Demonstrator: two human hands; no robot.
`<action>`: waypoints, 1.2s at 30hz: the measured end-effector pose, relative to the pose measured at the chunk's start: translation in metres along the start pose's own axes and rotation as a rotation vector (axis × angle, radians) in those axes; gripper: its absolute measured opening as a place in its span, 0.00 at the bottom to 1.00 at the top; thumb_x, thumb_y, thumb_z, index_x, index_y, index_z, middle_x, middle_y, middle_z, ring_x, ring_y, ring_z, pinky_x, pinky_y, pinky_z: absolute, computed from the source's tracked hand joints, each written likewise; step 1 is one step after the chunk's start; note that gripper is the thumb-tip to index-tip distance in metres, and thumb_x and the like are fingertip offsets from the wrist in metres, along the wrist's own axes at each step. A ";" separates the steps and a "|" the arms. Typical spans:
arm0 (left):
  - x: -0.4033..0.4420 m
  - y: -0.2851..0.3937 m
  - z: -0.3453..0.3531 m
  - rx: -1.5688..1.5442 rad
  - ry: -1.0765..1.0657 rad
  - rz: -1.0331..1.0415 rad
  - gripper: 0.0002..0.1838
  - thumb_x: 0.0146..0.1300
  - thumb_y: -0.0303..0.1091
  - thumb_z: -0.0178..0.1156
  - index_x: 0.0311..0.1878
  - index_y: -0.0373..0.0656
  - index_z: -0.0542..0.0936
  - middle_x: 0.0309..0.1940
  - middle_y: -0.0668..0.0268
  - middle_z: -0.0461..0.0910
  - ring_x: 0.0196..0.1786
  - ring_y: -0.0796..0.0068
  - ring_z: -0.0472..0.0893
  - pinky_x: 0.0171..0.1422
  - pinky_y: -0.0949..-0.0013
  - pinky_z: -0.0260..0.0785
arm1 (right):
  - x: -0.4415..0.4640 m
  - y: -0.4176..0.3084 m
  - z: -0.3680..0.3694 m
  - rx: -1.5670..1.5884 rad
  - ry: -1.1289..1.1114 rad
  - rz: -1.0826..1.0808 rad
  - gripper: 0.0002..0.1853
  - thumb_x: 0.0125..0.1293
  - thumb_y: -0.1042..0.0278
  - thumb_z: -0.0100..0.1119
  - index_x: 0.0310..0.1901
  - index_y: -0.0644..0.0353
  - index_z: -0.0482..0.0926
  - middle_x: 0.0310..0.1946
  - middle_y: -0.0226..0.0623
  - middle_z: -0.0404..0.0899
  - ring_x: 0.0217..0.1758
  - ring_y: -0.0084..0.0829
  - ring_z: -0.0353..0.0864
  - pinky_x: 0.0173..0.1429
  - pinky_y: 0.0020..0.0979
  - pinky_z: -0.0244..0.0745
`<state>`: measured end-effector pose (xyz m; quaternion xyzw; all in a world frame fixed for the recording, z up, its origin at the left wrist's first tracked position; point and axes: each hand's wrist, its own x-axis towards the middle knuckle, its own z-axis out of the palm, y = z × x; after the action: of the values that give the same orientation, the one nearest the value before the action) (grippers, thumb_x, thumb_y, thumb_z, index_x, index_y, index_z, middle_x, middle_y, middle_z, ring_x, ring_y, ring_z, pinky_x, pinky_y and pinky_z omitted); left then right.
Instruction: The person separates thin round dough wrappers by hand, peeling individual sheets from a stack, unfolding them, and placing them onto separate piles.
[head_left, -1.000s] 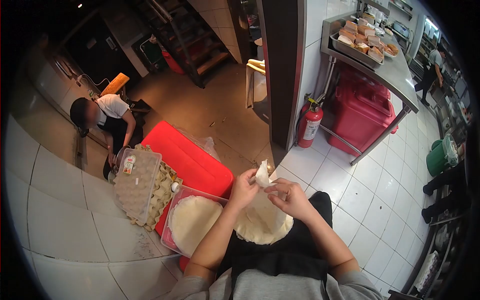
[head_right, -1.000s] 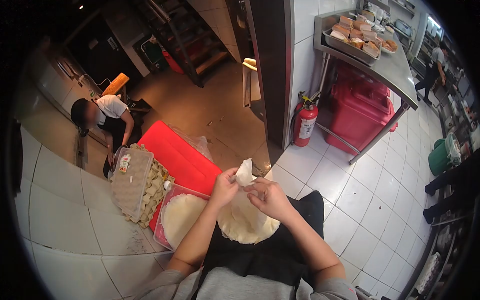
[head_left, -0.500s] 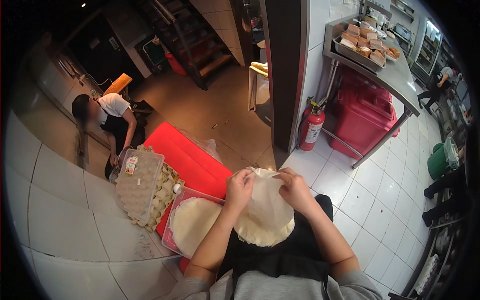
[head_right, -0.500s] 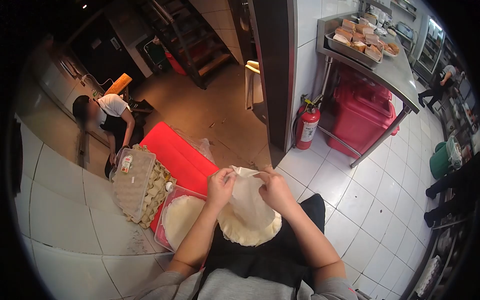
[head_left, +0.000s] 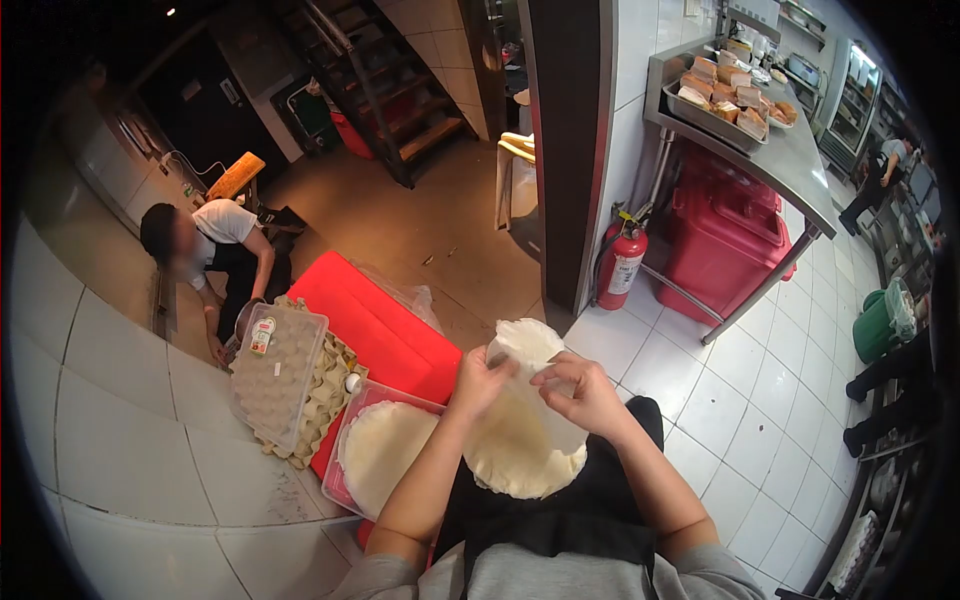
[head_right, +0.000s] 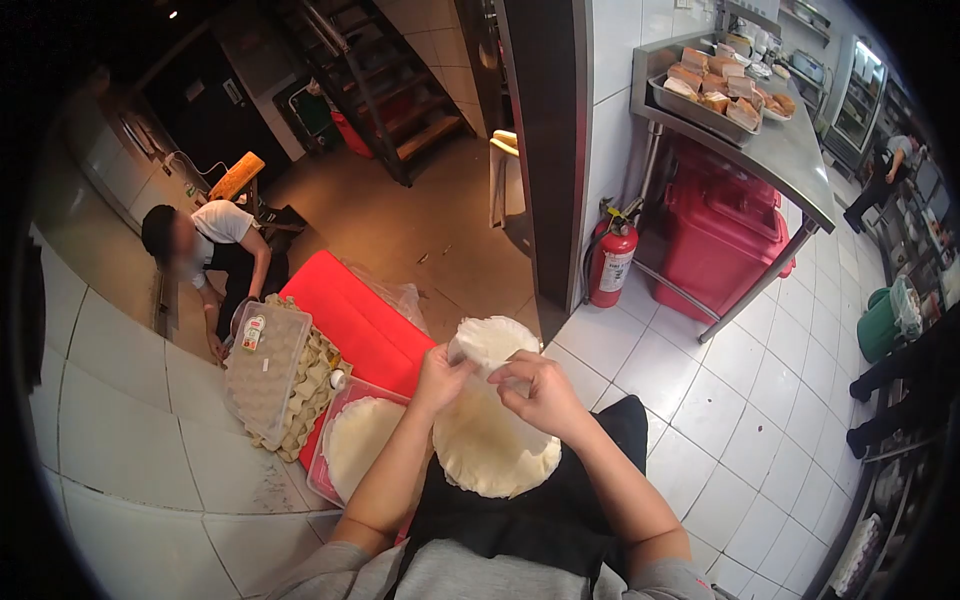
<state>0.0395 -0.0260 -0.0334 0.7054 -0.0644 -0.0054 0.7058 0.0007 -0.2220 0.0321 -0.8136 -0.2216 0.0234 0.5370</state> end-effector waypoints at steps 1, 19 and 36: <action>0.001 0.005 0.000 0.019 -0.013 -0.031 0.06 0.62 0.29 0.61 0.37 0.35 0.81 0.30 0.67 0.83 0.33 0.81 0.79 0.36 0.71 0.71 | 0.001 -0.001 -0.001 -0.042 0.061 -0.090 0.11 0.51 0.77 0.61 0.38 0.60 0.84 0.39 0.40 0.78 0.39 0.38 0.80 0.45 0.32 0.75; -0.010 0.022 -0.021 0.273 0.198 0.092 0.09 0.61 0.34 0.64 0.34 0.35 0.81 0.25 0.70 0.81 0.27 0.83 0.76 0.31 0.73 0.68 | 0.003 0.022 -0.034 0.135 0.256 0.208 0.15 0.54 0.87 0.55 0.42 0.64 0.83 0.38 0.29 0.79 0.37 0.19 0.76 0.46 0.25 0.73; -0.019 0.022 -0.025 0.085 0.077 -0.008 0.13 0.68 0.38 0.58 0.37 0.37 0.82 0.27 0.74 0.79 0.30 0.86 0.73 0.36 0.75 0.67 | -0.001 0.019 -0.031 -0.088 0.410 -0.131 0.04 0.55 0.80 0.64 0.33 0.66 0.81 0.26 0.32 0.73 0.27 0.25 0.70 0.33 0.26 0.65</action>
<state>0.0214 0.0011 -0.0127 0.7345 -0.0347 0.0216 0.6773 0.0141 -0.2553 0.0285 -0.8078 -0.1608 -0.1874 0.5353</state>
